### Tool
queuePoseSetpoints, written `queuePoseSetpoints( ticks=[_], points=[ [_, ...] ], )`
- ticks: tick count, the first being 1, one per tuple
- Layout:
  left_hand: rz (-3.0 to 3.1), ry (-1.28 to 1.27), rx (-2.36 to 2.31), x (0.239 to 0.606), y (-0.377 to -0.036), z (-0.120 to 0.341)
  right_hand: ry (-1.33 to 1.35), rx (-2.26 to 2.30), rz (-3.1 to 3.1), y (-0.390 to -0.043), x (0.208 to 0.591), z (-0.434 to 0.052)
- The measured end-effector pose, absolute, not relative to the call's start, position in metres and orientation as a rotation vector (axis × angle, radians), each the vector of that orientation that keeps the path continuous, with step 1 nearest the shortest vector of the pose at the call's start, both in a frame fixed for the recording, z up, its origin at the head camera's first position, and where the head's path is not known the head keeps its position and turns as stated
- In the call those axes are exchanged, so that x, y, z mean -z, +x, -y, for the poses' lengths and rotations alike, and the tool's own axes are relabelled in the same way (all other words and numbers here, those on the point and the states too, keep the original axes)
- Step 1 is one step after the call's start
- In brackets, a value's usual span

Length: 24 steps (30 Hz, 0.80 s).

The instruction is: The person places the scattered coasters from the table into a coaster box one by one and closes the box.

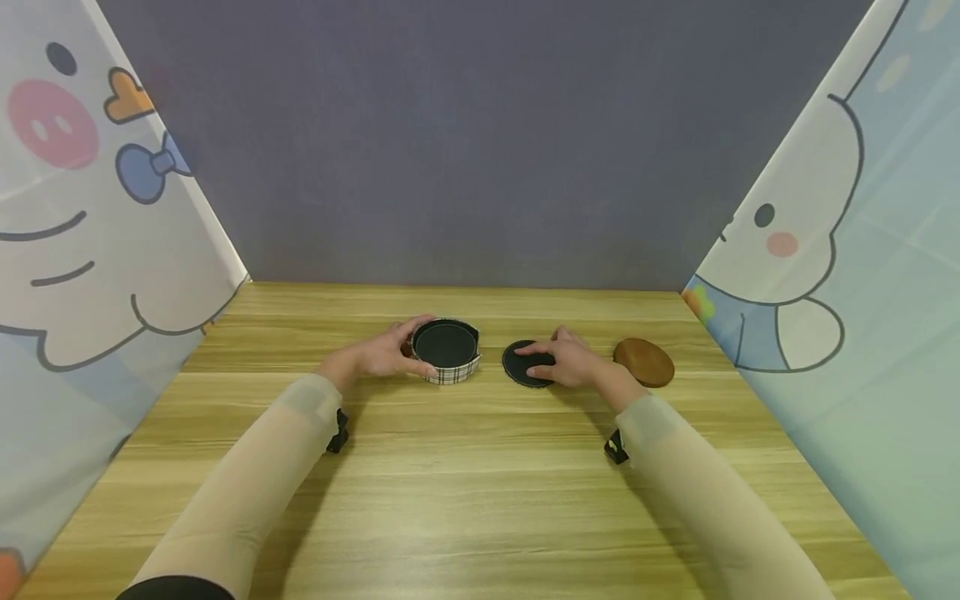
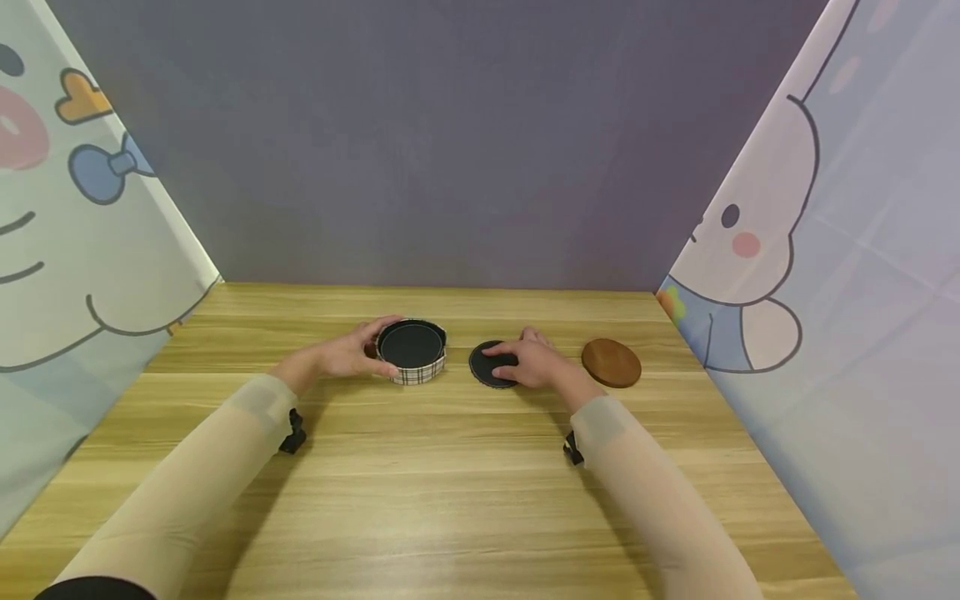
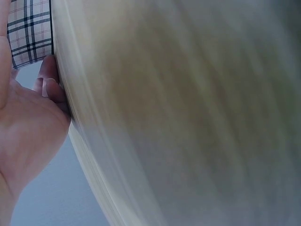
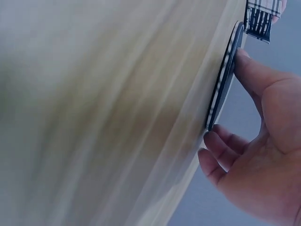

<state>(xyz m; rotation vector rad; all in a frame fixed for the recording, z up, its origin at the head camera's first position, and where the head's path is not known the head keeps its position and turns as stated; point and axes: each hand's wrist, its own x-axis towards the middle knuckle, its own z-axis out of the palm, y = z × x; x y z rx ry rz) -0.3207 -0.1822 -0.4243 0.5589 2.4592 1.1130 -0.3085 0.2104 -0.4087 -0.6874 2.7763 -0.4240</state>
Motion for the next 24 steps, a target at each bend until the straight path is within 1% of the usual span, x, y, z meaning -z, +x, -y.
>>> queuePoseSetpoints(
  ticks=[11,18,24],
  points=[
    [-2.481,0.564,-1.08,0.427,-0.321,0.185,-0.62,0.573,-2.708,-0.291,0.412,-0.222],
    [-2.478,0.561,-1.094,0.425,-0.319,0.185,-0.631,0.53,-2.693,-0.286,0.41,-0.225],
    [-2.478,0.564,-1.092,0.424,-0.318,0.183,-0.7,0.45,-2.735,-0.285,0.409,-0.224]
  ],
)
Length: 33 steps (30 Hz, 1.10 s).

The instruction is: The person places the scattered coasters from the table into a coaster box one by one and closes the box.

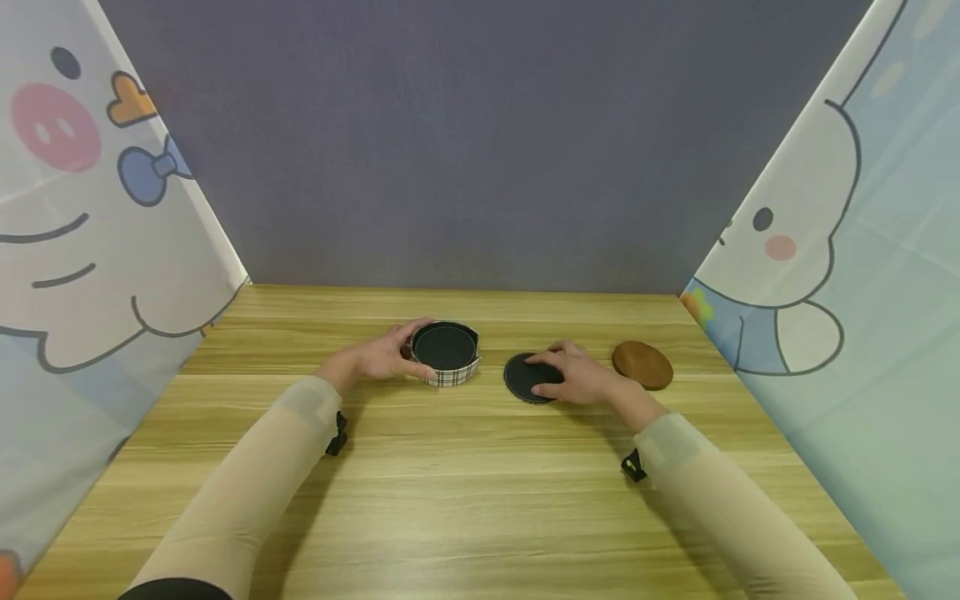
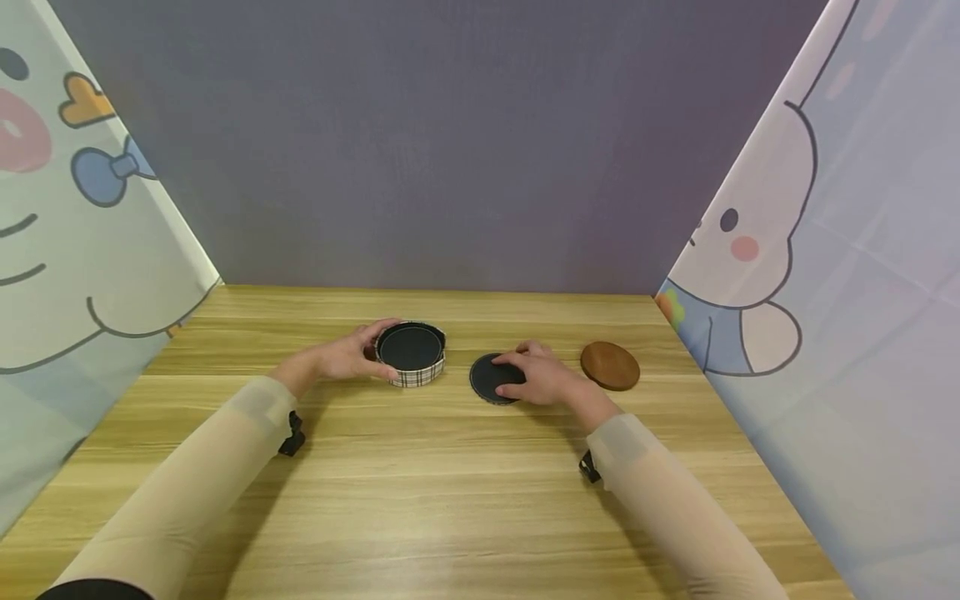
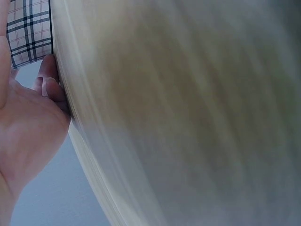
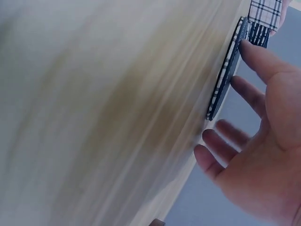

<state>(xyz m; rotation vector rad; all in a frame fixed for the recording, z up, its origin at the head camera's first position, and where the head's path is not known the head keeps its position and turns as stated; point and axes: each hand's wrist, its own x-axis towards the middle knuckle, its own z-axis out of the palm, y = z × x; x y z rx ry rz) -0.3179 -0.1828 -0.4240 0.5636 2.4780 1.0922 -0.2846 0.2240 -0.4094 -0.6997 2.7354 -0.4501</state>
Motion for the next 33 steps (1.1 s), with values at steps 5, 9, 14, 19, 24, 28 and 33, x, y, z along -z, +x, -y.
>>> queuePoseSetpoints(
  ticks=[5,9,14,19,24,28,33],
  points=[
    [-2.468,0.55,-1.09,0.4254,-0.3193,0.1824,-0.74,0.447,-2.699,-0.2861,0.4098,-0.2259],
    [-2.455,0.547,-1.107,0.4258,-0.3197,0.1821,-0.739,0.476,-2.661,-0.2872,0.4094,-0.2293],
    [-2.453,0.553,-1.124,0.4263,-0.3195,0.1828,-0.757,0.499,-2.659,-0.2896,0.4115,-0.2306],
    [-2.461,0.568,-1.116,0.4261,-0.3186,0.1829,-0.768,0.506,-2.677,-0.2896,0.4126,-0.2284],
    [-2.462,0.565,-1.116,0.4269,-0.3179,0.1831,-0.778,0.523,-2.692,-0.2883,0.4137,-0.226],
    [-2.439,0.554,-1.145,0.4265,-0.3177,0.183,-0.8,0.604,-2.707,-0.2879,0.4152,-0.2257],
    [-2.424,0.558,-1.156,0.4258,-0.3189,0.1833,-0.846,0.676,-2.75,-0.2868,0.4136,-0.2214]
  ],
)
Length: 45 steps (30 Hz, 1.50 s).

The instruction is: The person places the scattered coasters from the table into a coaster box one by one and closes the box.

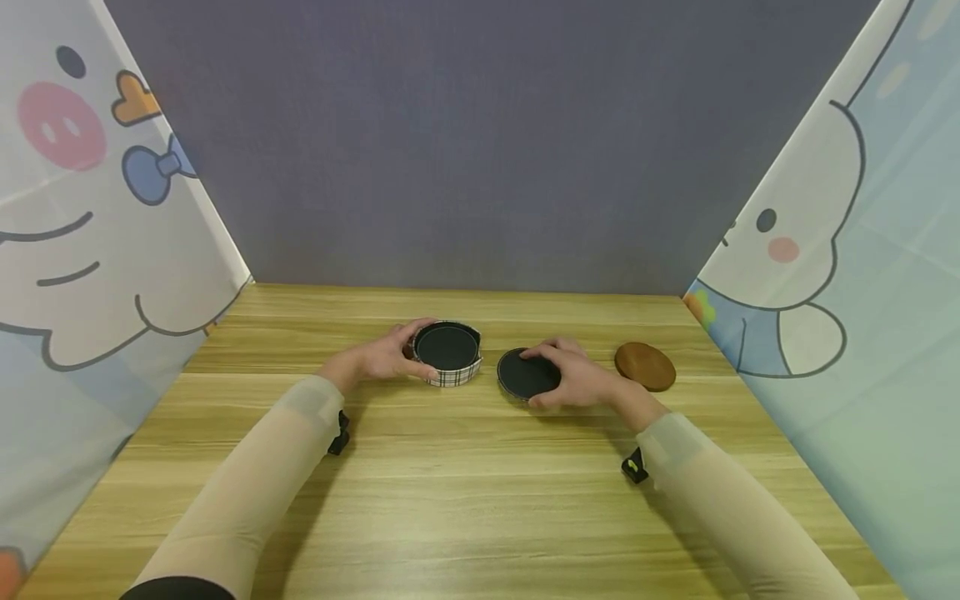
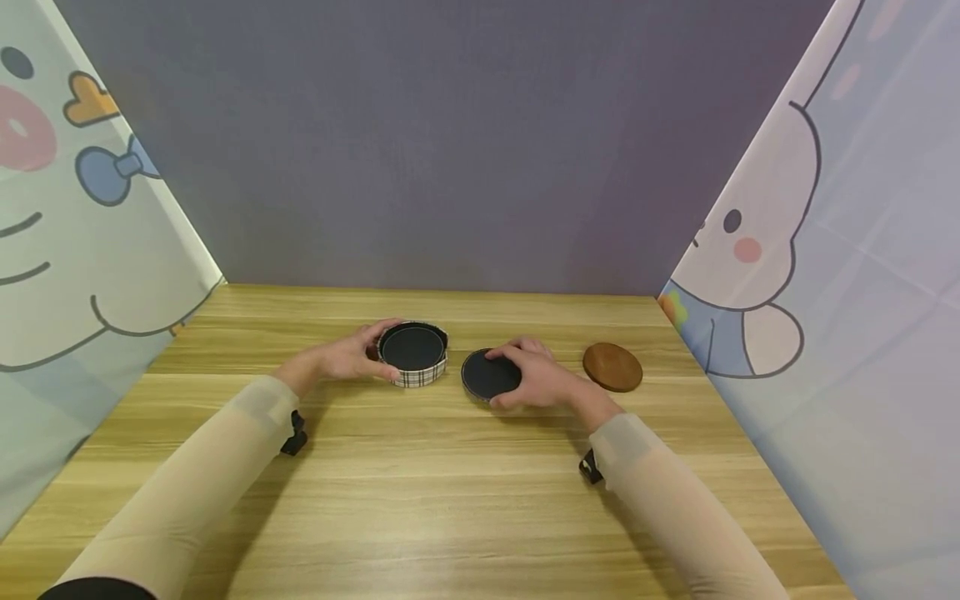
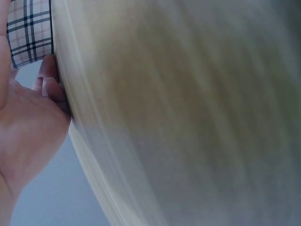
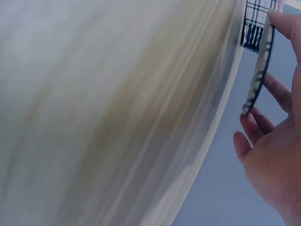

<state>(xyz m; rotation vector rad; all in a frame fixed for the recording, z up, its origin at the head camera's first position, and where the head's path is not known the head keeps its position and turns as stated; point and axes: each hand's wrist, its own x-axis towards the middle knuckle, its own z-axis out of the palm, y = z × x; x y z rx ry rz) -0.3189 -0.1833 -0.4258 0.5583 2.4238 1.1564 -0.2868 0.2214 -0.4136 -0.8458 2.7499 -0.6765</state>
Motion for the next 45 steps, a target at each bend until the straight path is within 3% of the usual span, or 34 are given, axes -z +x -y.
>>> queuePoseSetpoints(
  ticks=[45],
  points=[
    [-2.39,0.546,-1.14,0.423,-0.319,0.182,-1.013,0.773,-2.807,-0.307,0.399,-0.139]
  ],
)
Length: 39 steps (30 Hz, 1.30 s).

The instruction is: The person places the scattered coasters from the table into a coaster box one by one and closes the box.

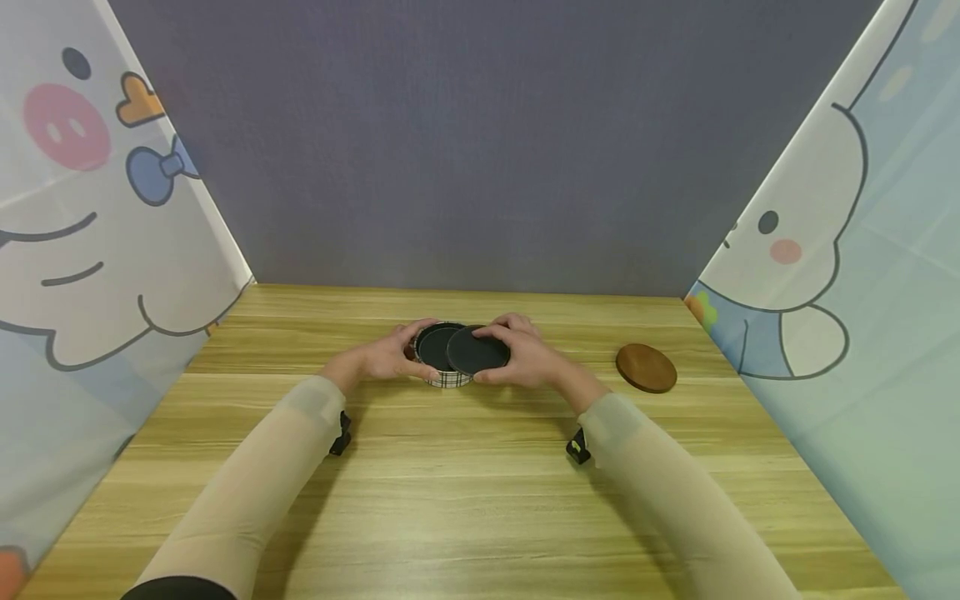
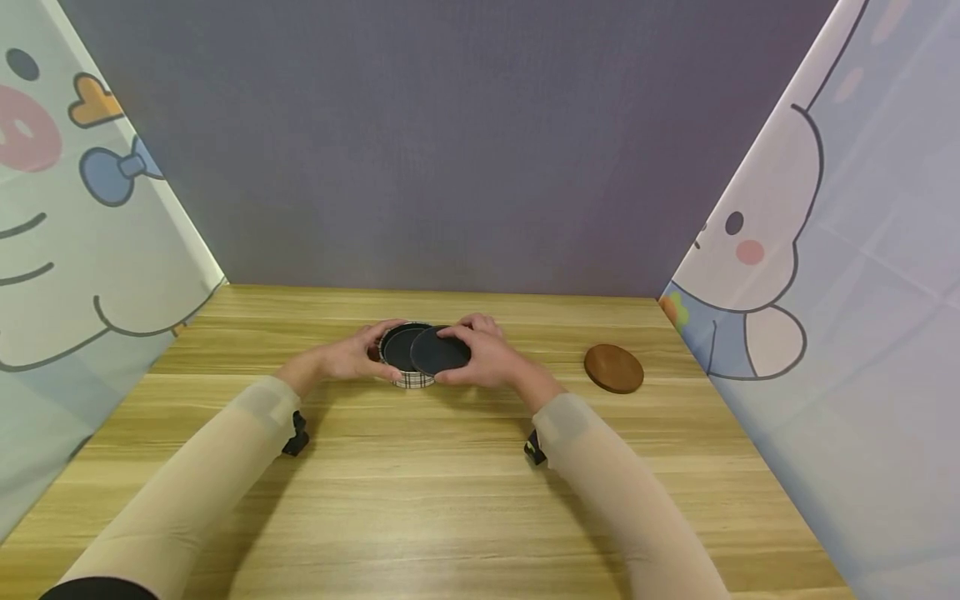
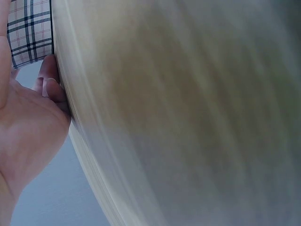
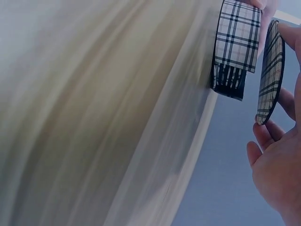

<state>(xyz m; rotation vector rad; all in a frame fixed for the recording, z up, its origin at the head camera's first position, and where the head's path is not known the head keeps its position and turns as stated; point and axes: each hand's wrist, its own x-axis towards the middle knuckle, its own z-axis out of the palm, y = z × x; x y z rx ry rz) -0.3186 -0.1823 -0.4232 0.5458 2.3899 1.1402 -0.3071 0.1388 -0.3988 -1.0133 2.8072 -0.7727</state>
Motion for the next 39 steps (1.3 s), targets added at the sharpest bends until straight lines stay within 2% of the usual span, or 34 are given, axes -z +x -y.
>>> queuePoseSetpoints(
  ticks=[28,39],
  points=[
    [-2.38,0.593,-1.139,0.422,-0.318,0.183,-0.967,0.695,-2.755,-0.327,0.404,-0.095],
    [-2.404,0.582,-1.11,0.421,-0.318,0.183,-0.979,0.705,-2.739,-0.328,0.41,-0.096]
  ],
)
